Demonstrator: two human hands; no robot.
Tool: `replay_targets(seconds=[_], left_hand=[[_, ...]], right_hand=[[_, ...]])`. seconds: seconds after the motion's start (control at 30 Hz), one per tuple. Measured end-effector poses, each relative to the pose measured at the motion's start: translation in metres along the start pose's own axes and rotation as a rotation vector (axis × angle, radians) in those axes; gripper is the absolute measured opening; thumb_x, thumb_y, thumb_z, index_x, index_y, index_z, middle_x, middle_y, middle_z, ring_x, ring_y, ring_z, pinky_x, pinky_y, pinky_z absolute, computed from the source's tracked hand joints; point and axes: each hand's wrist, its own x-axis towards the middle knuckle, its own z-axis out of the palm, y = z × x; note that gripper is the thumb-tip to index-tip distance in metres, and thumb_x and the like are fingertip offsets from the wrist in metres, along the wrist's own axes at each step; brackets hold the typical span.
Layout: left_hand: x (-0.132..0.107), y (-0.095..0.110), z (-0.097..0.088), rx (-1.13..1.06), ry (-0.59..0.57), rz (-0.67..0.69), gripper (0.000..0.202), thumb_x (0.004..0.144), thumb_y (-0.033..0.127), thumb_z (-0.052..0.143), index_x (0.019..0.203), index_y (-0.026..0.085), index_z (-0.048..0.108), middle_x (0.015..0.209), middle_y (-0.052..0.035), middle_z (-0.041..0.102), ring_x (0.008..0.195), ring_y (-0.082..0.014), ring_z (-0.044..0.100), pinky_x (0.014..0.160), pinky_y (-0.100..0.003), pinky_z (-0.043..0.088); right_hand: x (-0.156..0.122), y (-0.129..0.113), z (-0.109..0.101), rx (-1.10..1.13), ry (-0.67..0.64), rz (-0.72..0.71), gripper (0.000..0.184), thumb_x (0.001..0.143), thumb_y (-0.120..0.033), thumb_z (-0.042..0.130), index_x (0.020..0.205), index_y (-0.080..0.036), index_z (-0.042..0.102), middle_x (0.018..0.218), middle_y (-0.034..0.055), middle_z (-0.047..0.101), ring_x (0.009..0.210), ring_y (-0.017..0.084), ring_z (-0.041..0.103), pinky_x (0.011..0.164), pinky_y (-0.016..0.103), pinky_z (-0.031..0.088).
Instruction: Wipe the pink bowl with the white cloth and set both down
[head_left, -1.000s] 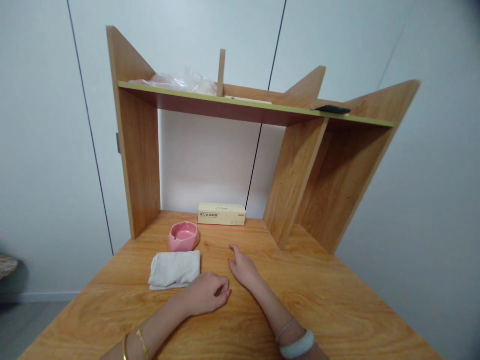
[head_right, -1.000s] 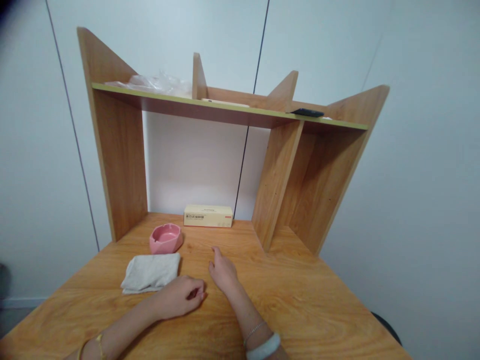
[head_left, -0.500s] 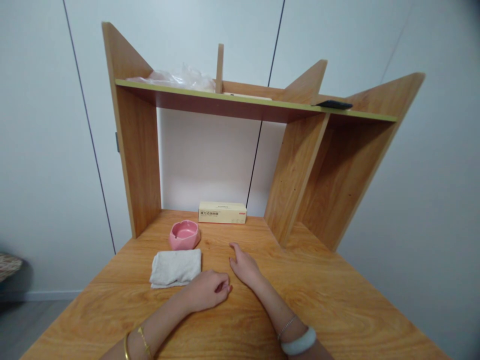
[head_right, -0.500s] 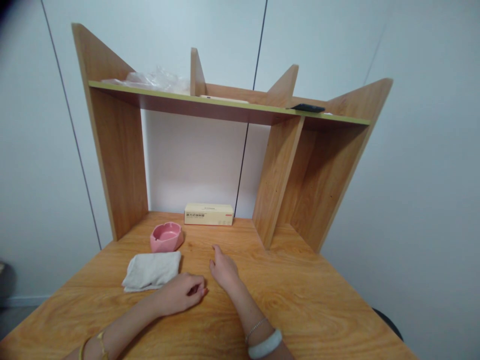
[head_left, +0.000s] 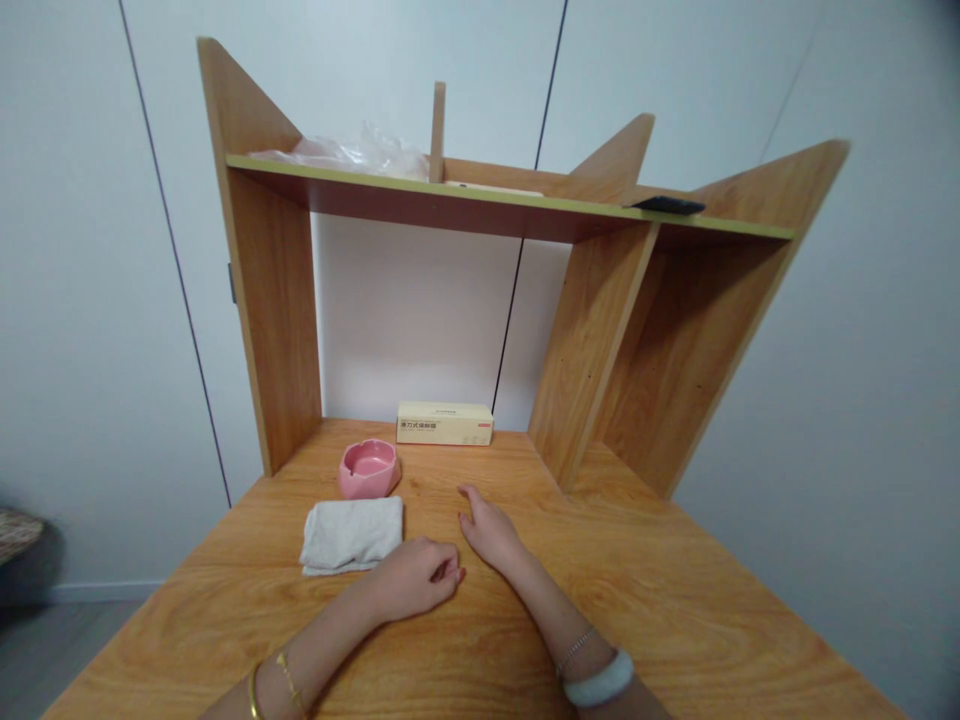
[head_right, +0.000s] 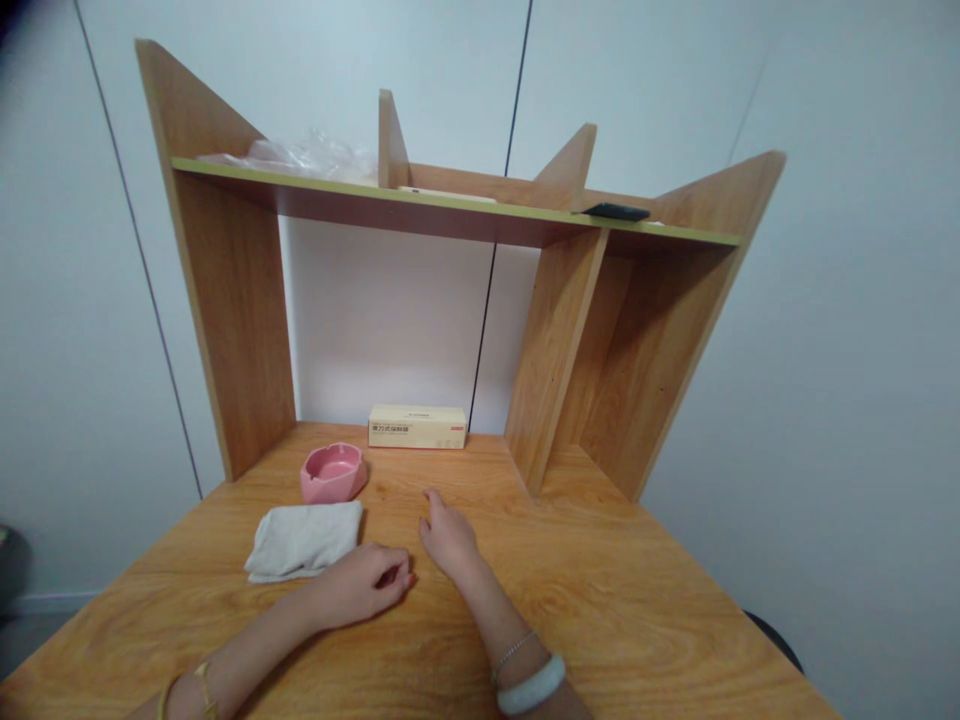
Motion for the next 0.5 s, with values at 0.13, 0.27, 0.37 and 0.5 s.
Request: replay_targets(seconds=[0.13, 0.27, 0.37, 0.5], left_hand=[[0.0002, -0.0015, 0.001, -0.007, 0.0, 0.006, 0.021, 0.081, 0.027, 0.039, 0.072, 0.017, 0.055, 0.064, -0.0001, 0.06, 0.055, -0.0091, 0.05, 0.05, -0.018, 0.031], [0.0002, -0.002, 0.0011, -0.015, -0.002, 0.006, 0.022, 0.081, 0.027, 0.038, 0.072, 0.016, 0.055, 0.064, -0.0005, 0.061, 0.055, -0.0091, 0.05, 0.05, -0.018, 0.032], [0.0001, -0.0021, 0.0015, -0.018, 0.002, 0.005, 0.023, 0.081, 0.027, 0.038, 0.071, 0.016, 0.055, 0.064, -0.0008, 0.061, 0.054, -0.0092, 0.051, 0.05, -0.018, 0.032], [-0.0001, -0.0024, 0.0025, -0.012, 0.009, 0.006, 0.024, 0.082, 0.028, 0.037, 0.071, 0.016, 0.055, 0.064, -0.0009, 0.061, 0.054, -0.0093, 0.051, 0.05, -0.018, 0.032]], right_hand=[[0.0007, 0.001, 0.0015, 0.0, 0.012, -0.01, 0.044, 0.079, -0.019, 0.041, 0.123, -0.015, 0.038, 0.11, 0.0118, 0.059, 0.103, 0.021, 0.053, 0.083, 0.03, 0.037], [0.0006, 0.0009, 0.002, -0.007, 0.017, -0.007, 0.044, 0.079, -0.019, 0.041, 0.123, -0.016, 0.038, 0.11, 0.0114, 0.059, 0.102, 0.021, 0.054, 0.082, 0.03, 0.037], [0.0006, 0.0011, 0.002, -0.009, 0.025, -0.018, 0.044, 0.079, -0.019, 0.041, 0.123, -0.015, 0.039, 0.109, 0.0117, 0.059, 0.102, 0.021, 0.054, 0.082, 0.03, 0.037], [0.0005, 0.0013, 0.0018, -0.001, 0.025, -0.025, 0.044, 0.079, -0.019, 0.041, 0.123, -0.015, 0.038, 0.11, 0.0115, 0.059, 0.103, 0.02, 0.054, 0.082, 0.029, 0.037]])
